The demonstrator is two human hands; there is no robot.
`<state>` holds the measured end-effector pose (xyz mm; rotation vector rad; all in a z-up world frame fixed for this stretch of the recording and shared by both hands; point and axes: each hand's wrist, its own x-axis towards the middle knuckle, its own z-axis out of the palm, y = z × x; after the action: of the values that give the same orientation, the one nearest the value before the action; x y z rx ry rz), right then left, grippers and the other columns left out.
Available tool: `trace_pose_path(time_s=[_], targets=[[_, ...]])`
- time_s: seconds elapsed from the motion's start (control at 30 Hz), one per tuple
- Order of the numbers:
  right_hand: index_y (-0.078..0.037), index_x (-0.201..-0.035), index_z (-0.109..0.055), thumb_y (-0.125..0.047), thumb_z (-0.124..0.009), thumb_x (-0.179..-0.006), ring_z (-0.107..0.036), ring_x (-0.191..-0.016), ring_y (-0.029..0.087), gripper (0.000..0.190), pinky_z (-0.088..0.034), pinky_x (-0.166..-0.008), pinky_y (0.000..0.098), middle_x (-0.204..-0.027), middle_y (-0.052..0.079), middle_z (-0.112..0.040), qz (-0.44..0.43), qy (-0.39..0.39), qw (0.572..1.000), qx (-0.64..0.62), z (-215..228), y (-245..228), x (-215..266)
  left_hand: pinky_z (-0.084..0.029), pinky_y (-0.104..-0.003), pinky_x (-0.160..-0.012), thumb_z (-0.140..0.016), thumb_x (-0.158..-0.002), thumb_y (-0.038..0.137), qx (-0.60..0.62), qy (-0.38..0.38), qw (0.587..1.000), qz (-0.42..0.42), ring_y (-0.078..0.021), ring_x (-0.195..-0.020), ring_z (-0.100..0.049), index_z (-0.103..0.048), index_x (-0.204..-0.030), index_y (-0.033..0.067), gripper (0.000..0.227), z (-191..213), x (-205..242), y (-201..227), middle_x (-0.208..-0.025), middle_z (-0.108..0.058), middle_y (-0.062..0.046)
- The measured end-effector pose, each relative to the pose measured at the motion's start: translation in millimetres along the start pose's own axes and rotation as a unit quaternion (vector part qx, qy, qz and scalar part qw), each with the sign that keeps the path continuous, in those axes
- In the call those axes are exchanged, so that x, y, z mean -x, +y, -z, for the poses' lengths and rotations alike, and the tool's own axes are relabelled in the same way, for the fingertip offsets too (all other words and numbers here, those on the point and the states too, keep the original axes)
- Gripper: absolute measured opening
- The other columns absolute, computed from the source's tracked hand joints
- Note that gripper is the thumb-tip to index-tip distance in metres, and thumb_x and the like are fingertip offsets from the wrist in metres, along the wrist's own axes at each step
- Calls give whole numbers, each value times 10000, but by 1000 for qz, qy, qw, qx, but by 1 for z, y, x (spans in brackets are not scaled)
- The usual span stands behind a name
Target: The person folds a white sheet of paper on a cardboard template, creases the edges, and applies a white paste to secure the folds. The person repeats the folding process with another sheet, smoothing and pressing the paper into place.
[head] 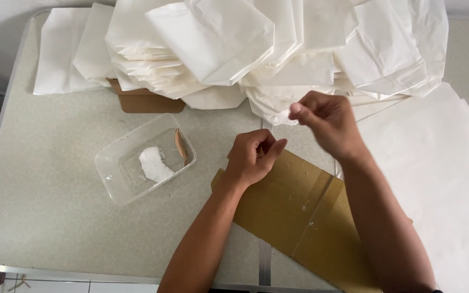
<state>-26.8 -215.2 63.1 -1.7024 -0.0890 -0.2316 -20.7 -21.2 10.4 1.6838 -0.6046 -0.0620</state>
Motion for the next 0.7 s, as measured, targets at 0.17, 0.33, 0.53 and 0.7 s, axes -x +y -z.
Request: trace_pose_path(time_s=[0.17,0.33,0.53,0.7], targets=[[-40,-1087,-701,-101,-846,-866,-682,-1014,330,271,-571,-793,411,-1037,132,-671,117,28,953,277,-29,-31,-8,-419,-273,-410,-658,-981,284,-17,-16,1000,8,-142,-481,-529,-659,-723,49,349,-1,0,4,-565,-575,-94],[-101,-1192,-724,64,-711,-812,-553,-1259,436,414,-506,-935,490,-1325,159,-578,266,63,867,416,-46,-11,-46,-389,-305,-432,-615,-986,295,-38,-28,999,16,-187,-454,-493,-614,-670,42,405,0,-2,15,-513,-521,-112],[-219,-1065,-781,-113,-725,-893,-721,-1084,235,211,-545,-934,391,-1076,15,-754,402,60,760,507,-69,10,-83,-369,-259,-422,-631,-977,244,-53,-21,998,19,-129,-450,-479,-566,-614,90,399,-5,0,-6,-477,-479,-58],[-264,-896,-811,-222,-722,-992,-691,-772,141,138,-499,-718,288,-879,-60,-722,444,160,734,489,-65,9,-97,-377,-274,-441,-613,-958,194,-30,-30,999,25,-137,-459,-482,-568,-604,71,378,-3,-1,-5,-468,-472,-83]])
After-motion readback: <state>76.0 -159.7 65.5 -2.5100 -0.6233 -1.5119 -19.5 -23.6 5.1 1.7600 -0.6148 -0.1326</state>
